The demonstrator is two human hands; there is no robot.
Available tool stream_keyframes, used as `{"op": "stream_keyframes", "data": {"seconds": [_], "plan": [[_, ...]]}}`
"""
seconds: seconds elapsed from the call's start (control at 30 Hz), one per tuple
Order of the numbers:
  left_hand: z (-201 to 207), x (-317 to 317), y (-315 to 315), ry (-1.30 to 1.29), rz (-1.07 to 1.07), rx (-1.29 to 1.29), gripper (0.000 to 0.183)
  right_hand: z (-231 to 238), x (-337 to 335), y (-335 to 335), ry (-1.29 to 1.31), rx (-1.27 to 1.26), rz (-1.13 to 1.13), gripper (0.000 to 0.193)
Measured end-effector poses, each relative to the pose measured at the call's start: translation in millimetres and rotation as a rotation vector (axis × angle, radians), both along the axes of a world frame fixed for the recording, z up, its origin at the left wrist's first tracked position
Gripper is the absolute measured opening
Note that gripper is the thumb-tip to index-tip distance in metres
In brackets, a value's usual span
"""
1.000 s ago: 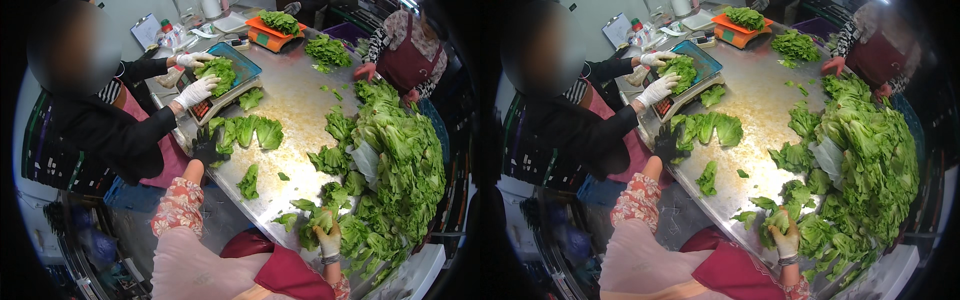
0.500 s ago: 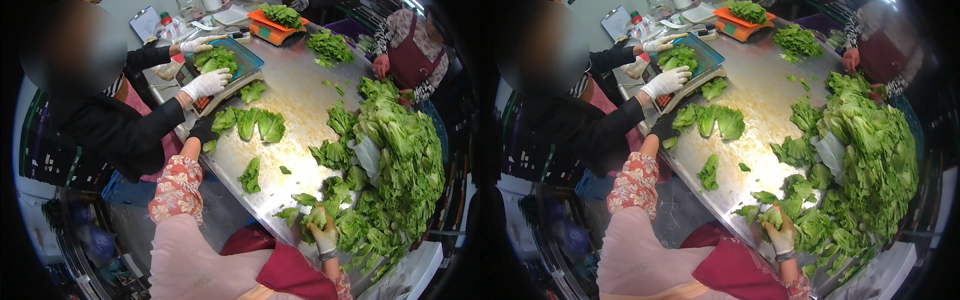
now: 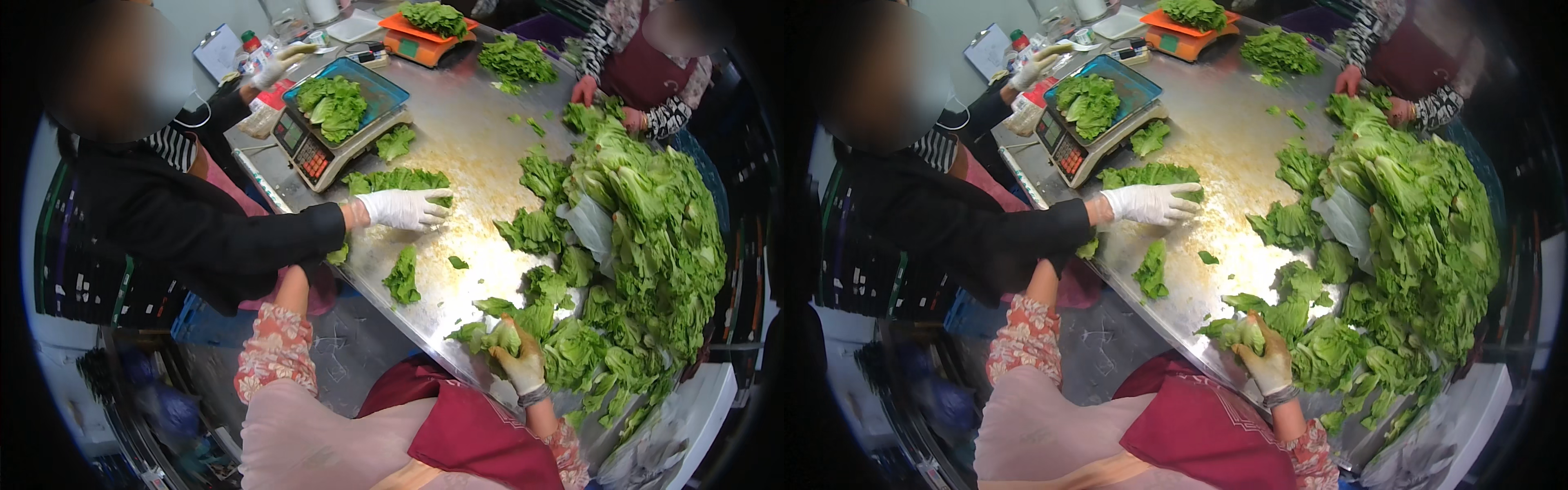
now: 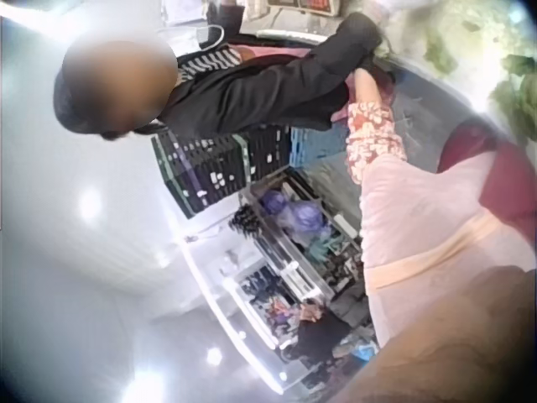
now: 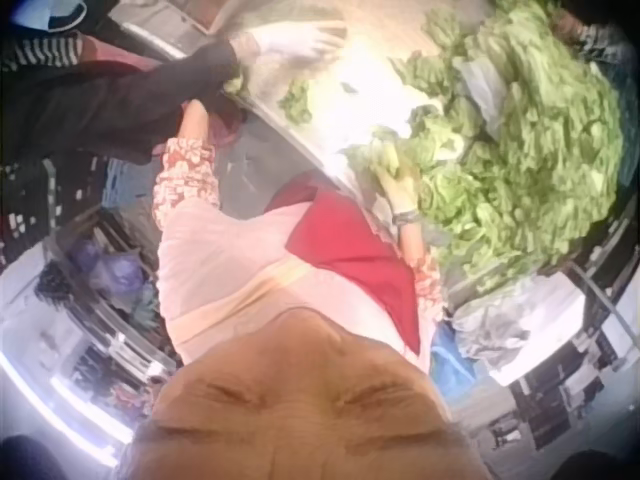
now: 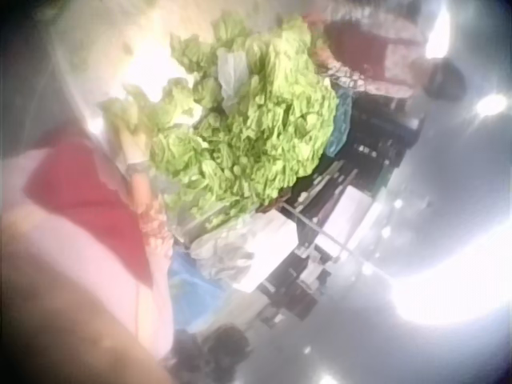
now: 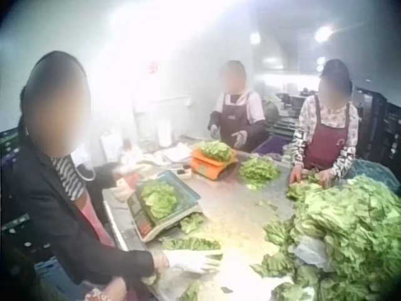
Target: The person sorts and trims leafy green vegetables on a stainless steel table, separating leaves and placing them into piles. A coworker weighs and bags portions of the vegetables nearby.
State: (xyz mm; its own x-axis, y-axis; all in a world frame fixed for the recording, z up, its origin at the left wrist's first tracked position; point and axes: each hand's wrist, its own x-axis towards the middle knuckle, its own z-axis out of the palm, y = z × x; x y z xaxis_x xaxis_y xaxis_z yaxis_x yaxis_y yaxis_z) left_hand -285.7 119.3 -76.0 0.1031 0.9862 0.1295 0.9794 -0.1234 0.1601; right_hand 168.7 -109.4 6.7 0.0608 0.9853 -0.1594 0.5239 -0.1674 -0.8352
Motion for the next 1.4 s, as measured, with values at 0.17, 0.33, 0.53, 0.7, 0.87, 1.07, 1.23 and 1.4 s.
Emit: {"op": "stream_keyframes", "data": {"seconds": [0.17, 0.33, 0.53, 0.7, 0.87, 1.07, 1.23, 1.4], "plan": [[28, 27, -56, -0.923, -0.027, -0.249, 0.046, 17, -14, 24, -0.408, 0.249, 0.264, 0.057], [75, 83, -103, -0.917, -0.164, -0.612, 0.042, 11, -28, 24, -0.265, 0.033, 0.334, 0.052], [96, 164, -113, -1.151, -0.286, -0.805, 0.039, -1, -28, 10, -0.134, 0.042, 0.304, 0.047], [84, 199, -110, -1.216, -0.356, -0.800, 0.038, 7, -25, 4, -0.134, 0.007, 0.237, 0.046], [108, 138, -79, -0.860, -0.450, -0.803, 0.036, 1, -14, -2, -0.097, -0.077, 0.199, 0.045], [59, 95, -22, -0.005, -0.737, -0.627, 0.034, -13, -18, -8, -0.171, -0.072, 0.223, 0.051], [36, 153, -23, -0.869, -0.399, -0.733, 0.022, -16, -17, -7, -0.111, -0.089, 0.223, 0.052], [5, 177, -26, -1.781, -0.144, -0.458, 0.025, -9, -17, -9, -0.089, -0.113, 0.199, 0.050]]}}
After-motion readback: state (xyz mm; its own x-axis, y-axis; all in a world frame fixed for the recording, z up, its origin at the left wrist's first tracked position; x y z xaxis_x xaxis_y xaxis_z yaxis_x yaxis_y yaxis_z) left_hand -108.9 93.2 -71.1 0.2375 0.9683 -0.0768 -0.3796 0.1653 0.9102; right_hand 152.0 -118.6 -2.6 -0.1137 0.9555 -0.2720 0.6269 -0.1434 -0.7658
